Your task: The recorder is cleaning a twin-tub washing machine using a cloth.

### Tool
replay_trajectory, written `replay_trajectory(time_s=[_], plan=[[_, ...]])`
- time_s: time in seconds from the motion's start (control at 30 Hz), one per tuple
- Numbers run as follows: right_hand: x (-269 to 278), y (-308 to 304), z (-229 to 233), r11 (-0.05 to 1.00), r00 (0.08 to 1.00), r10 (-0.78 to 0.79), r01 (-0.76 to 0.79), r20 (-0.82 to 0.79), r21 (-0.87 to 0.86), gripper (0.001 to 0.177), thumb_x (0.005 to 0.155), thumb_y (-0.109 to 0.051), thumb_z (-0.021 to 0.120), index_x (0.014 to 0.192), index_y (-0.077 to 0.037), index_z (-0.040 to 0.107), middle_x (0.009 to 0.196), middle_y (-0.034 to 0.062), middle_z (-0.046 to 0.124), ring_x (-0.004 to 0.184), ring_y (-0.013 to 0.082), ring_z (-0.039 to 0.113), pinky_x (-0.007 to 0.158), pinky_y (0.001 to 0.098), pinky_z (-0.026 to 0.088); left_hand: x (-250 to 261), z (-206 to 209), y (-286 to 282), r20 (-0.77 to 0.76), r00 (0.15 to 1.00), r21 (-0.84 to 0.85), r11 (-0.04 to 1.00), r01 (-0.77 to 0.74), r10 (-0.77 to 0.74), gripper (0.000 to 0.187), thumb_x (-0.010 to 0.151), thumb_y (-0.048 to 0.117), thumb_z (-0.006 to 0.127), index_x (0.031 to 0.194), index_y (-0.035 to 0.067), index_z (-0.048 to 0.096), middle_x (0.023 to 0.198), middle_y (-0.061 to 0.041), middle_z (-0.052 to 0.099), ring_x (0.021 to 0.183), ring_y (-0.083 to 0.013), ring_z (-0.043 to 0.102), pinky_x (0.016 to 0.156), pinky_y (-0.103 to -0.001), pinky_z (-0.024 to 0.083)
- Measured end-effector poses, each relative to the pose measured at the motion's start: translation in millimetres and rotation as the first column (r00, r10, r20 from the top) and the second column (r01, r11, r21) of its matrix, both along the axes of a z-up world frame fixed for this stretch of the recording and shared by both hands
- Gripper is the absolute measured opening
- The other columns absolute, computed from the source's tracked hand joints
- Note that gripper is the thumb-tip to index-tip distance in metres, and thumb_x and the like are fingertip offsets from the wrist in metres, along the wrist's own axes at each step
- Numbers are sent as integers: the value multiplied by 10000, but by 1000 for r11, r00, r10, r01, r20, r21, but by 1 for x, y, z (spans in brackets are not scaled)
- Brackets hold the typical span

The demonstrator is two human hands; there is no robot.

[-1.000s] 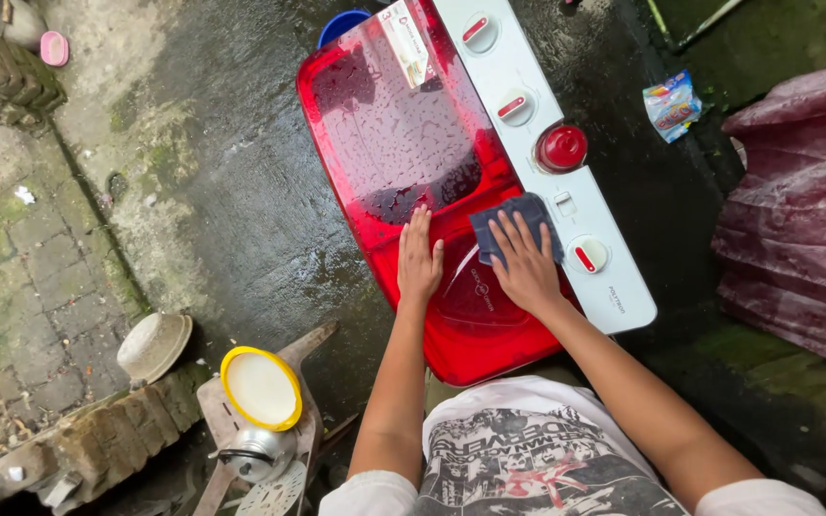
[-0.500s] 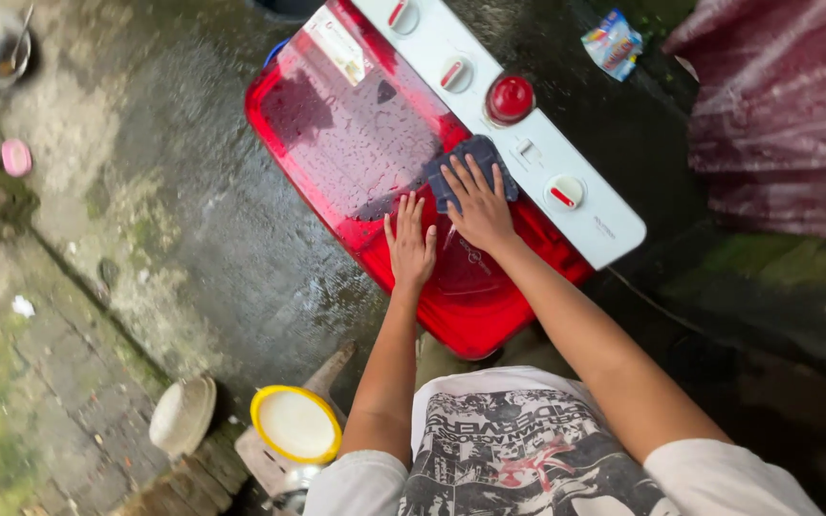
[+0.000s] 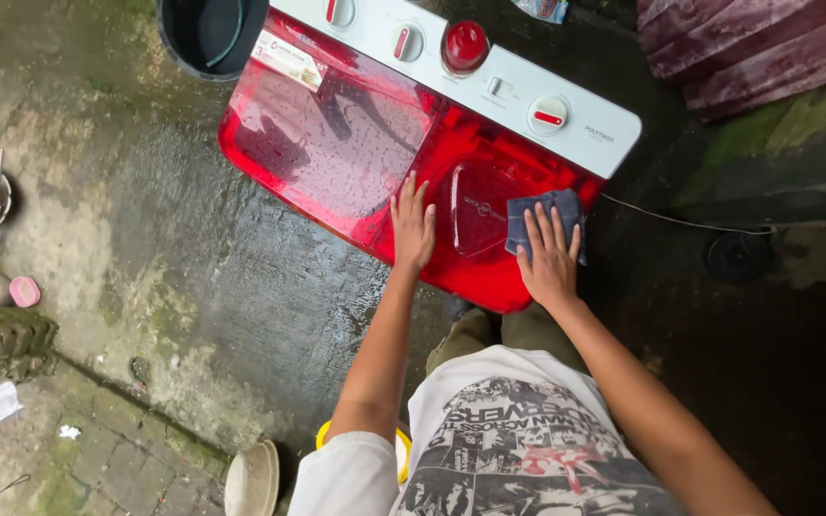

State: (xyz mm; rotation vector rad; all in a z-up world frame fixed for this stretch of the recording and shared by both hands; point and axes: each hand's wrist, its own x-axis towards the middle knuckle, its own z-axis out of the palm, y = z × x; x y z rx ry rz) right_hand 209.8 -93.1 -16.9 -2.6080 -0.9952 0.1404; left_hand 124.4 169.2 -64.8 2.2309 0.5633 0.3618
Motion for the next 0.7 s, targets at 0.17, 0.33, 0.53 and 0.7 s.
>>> replay_trajectory(time_s=[0.17,0.33,0.53,0.7], plan=[[7,34,-2,999,1000,30,-30,-1,-28,665,1008,-310,539,1618,-115,359,1696,115,301,1567,355,228,1221,662,77,-21,2,56,20,1000,-19,1000,19,-19,496,1096,315,414,1526,70,448,1665,-143,342,1560,-331,296,1292,-471,225],[19,106,10,981,983,184,-182,21,-68,634,1003,-346,545,1594,-161,409,1680,69,333,1567,320,234,1229,656,85,-21,-1,75,-7,1000,92,995,27,-26,500,1092,286,449,1531,47,439,1655,-154,364,1557,-351,290,1280,-497,197],[56,166,11,717,717,688,-696,-109,-50,598,958,-448,574,1510,-241,473,1634,9,367,1558,245,248,1240,636,114,-20,4,75,15,1000,117,993,-8,7,550,1067,308,482,1541,39,409,1644,-152,386,1549,-324,338,1292,-481,231],[118,197,4,914,921,389,-388,-17,-119,642,1014,-448,542,1598,-225,394,1712,35,278,1588,295,177,1224,661,59,-21,5,75,22,999,81,996,-25,23,597,1044,315,511,1564,48,392,1644,-147,393,1551,-320,340,1293,-479,235]])
